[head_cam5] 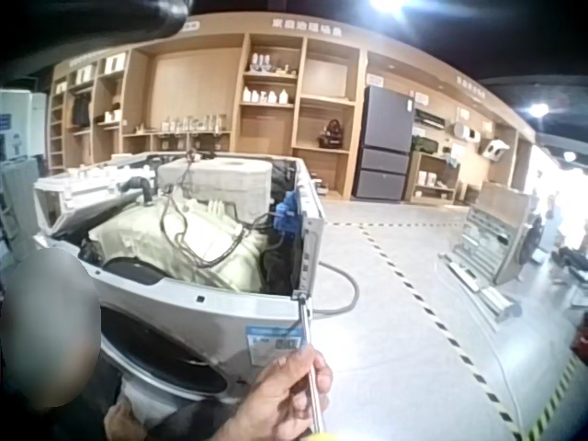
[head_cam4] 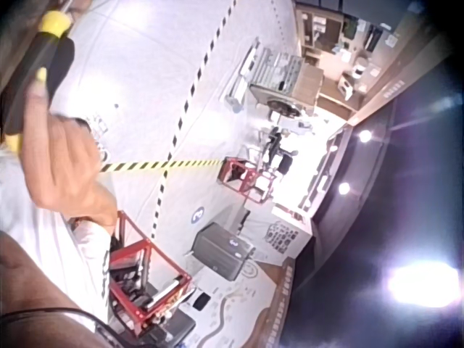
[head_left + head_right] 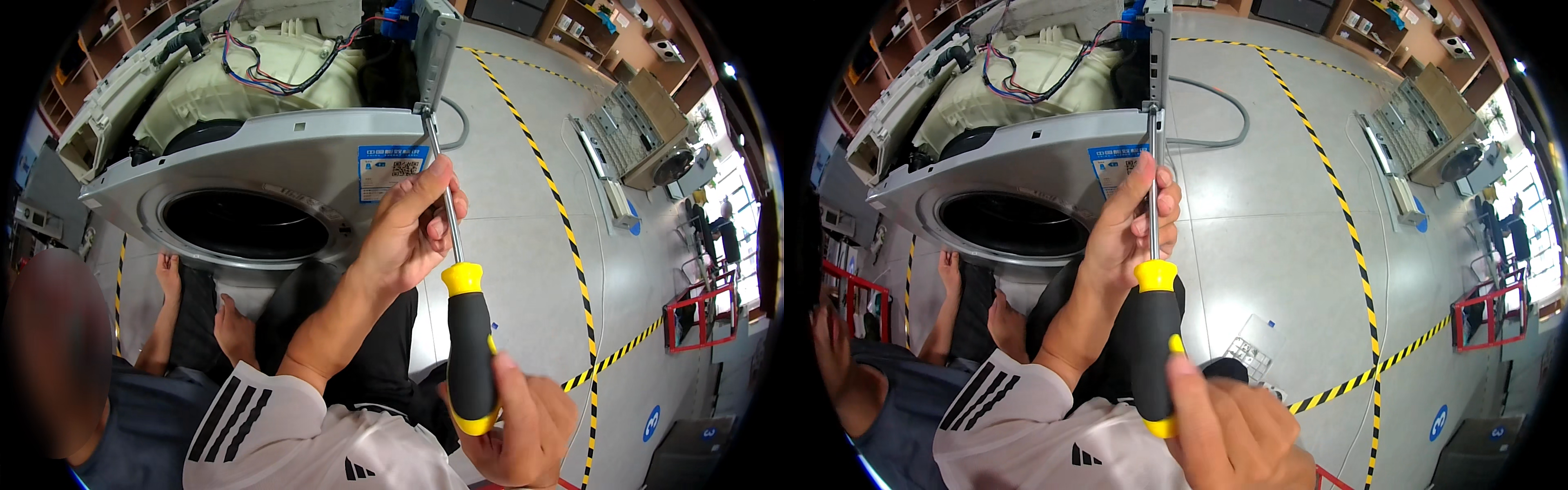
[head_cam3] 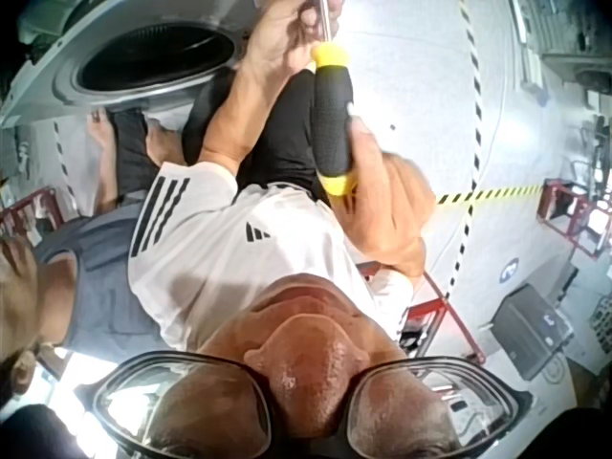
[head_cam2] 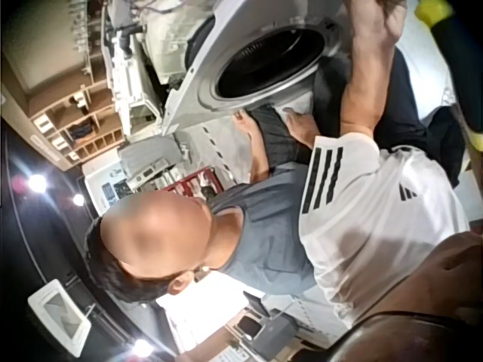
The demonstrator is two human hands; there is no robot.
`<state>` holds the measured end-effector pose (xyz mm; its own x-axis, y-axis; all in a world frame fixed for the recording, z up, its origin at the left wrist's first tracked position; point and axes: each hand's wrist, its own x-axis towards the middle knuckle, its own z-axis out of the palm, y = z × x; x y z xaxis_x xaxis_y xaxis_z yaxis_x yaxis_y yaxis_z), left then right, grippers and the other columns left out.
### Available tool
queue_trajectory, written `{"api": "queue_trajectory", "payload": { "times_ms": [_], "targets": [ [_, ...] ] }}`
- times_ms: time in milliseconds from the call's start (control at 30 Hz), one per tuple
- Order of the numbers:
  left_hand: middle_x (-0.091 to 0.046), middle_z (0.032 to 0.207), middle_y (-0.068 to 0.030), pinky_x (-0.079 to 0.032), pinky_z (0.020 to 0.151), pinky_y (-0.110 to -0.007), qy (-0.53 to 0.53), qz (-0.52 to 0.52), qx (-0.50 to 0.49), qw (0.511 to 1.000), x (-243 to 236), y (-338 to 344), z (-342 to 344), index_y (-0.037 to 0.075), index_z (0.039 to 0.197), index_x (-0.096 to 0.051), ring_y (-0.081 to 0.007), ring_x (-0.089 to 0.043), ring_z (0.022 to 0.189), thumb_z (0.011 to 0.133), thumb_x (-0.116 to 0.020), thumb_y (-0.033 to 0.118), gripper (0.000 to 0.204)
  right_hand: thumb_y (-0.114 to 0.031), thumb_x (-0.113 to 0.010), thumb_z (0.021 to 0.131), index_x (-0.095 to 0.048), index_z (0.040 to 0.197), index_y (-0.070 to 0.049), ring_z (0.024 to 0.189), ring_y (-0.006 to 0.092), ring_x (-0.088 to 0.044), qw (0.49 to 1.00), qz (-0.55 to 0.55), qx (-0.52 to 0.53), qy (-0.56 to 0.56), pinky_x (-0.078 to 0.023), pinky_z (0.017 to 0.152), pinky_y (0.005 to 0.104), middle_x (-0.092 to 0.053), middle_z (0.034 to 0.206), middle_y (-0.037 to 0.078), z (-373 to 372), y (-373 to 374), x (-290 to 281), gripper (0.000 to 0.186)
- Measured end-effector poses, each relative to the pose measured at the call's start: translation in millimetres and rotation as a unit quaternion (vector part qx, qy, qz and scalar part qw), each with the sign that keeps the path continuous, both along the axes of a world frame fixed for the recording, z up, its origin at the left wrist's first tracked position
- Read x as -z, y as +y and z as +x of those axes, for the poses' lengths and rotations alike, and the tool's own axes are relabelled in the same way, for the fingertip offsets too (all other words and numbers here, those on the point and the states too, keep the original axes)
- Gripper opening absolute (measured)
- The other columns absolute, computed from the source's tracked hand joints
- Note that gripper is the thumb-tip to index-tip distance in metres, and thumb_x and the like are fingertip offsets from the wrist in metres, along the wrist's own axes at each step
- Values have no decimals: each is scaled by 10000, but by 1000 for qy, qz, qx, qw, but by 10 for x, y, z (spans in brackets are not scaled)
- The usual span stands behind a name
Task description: The person uses a screwdriver to remove screws from the washing machine frame and subsequently fits the top panel onto the unit.
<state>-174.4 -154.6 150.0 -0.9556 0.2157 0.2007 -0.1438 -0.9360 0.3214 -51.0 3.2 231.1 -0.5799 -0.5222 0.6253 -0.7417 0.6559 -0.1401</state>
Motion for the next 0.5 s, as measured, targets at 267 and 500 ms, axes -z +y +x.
{"api": "queue_trajectory", "payload": {
  "times_ms": [267,500],
  "targets": [
    [-615,747,-58,-420,441,-148,30,-28,-8,999,-26,-39,19,44,914,-567,-6,-495,480,929,-497,235,204,-221,-818,596,-577,1013,69,502,169,-549,999,10,16,-40,-414,425,246,-549,638,74,23,29,-115,562],
    [-601,735,-58,-421,443,-162,5,-58,-8,998,-112,-145,96,35,915,-565,-19,-500,484,926,-500,255,229,-592,-761,559,-545,674,-11,374,174,-397,990,59,109,60,-256,385,263,-388,472,23,70,-49,85,631]
  ]
}}
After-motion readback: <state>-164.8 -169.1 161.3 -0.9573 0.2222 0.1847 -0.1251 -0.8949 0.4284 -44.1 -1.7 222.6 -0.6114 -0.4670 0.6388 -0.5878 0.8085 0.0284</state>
